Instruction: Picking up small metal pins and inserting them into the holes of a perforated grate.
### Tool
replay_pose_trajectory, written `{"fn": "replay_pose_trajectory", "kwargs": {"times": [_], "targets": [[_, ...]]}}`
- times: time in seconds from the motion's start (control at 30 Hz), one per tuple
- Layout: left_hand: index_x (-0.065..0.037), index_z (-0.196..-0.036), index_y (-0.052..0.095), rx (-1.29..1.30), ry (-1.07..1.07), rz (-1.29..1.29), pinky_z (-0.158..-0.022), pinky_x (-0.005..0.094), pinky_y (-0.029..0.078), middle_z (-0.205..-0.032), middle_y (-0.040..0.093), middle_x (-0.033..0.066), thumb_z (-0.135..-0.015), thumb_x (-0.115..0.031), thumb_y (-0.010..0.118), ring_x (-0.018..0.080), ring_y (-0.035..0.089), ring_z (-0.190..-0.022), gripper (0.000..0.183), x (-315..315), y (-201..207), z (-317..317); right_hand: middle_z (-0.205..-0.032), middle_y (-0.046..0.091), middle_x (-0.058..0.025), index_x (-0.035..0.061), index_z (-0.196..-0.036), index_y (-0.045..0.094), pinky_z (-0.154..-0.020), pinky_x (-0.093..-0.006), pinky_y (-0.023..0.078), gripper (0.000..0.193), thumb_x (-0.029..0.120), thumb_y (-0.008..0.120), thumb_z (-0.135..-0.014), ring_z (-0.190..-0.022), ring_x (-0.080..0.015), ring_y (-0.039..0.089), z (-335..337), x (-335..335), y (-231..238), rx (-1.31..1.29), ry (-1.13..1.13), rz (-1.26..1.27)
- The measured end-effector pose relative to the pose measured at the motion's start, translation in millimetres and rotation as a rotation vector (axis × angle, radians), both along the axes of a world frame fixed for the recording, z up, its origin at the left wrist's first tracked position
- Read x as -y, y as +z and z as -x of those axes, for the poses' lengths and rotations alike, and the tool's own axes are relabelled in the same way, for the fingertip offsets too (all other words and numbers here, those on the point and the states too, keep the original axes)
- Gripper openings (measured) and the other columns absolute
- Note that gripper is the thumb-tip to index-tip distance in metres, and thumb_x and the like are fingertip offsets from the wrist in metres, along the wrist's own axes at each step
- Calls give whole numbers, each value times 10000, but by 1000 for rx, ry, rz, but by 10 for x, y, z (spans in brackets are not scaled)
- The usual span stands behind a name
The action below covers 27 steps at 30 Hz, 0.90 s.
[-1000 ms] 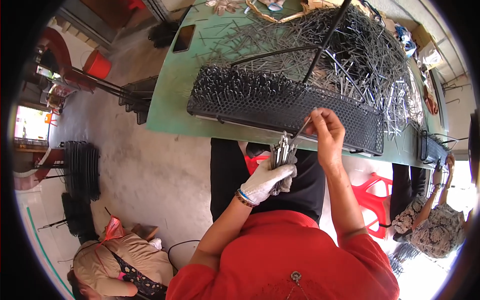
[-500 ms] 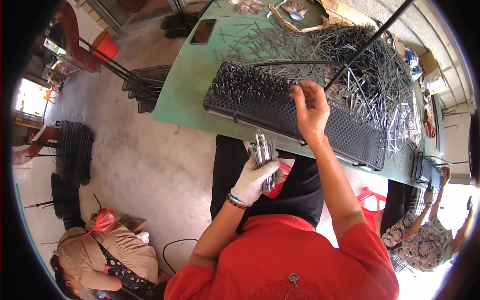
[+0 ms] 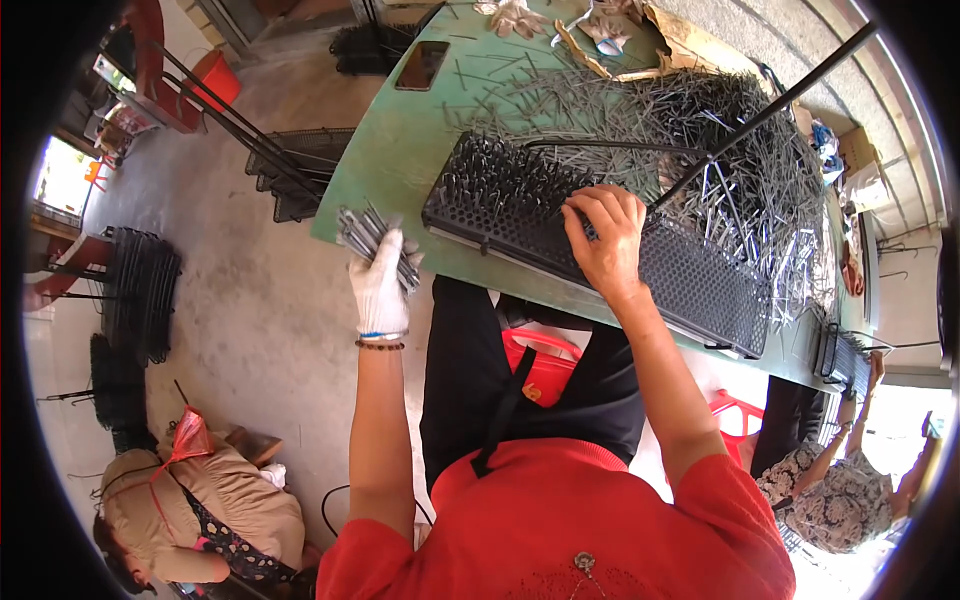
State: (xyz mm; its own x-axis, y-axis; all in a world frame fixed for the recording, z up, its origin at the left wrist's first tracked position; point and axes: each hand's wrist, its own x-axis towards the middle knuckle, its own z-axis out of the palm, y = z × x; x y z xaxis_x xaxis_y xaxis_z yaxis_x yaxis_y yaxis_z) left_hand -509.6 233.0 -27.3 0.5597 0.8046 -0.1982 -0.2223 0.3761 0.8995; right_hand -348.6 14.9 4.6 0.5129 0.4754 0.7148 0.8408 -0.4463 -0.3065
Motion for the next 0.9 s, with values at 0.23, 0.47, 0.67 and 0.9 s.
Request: {"fn": "replay_pose_trajectory", "kwargs": {"times": [0.23, 0.47, 0.67, 0.9], "targets": [[-23, -1009, 565, -44, -150, -12, -579, 282, 576, -827, 629, 51, -874, -79, 651, 134, 638, -656, 169, -65, -179, -252, -1022, 650, -76, 48, -969, 679, -908, -394, 427, 221, 17, 706, -752, -1025, -285, 575, 93, 234, 176, -12, -48, -10], [-24, -1061, 516, -77, -146, -138, -539, 265, 551, -773, 614, 46, -881, -94, 644, 117, 593, -584, 232, 8, -223, -369, -1068, 650, -109, 37, -1076, 651, -924, -397, 408, 269, 74, 691, -813, -1048, -289, 578, 286, 2041, -180, 0, -572, 118], [-76, -1058, 546, -146, -93, -117, -562, 250, 530, -767, 602, 16, -891, -125, 642, 104, 592, -609, 198, 98, -237, -320, -1185, 562, -261, -37, -1245, 544, -972, -435, 390, 445, 275, 595, -931, -1120, -394, 518, 34, 3717, -722, -264, -1015, -29], [-82, -1066, 564, -240, -83, -150, -545, 250, 517, -810, 610, 8, -879, -145, 662, 96, 591, -633, 220, 171, -139, -242, -876, 637, -221, -103, -1090, 588, -742, -378, 438, 535, 380, 371, -1018, -791, -294, 571, -132, 3748, -969, -622, -981, -306]]}}
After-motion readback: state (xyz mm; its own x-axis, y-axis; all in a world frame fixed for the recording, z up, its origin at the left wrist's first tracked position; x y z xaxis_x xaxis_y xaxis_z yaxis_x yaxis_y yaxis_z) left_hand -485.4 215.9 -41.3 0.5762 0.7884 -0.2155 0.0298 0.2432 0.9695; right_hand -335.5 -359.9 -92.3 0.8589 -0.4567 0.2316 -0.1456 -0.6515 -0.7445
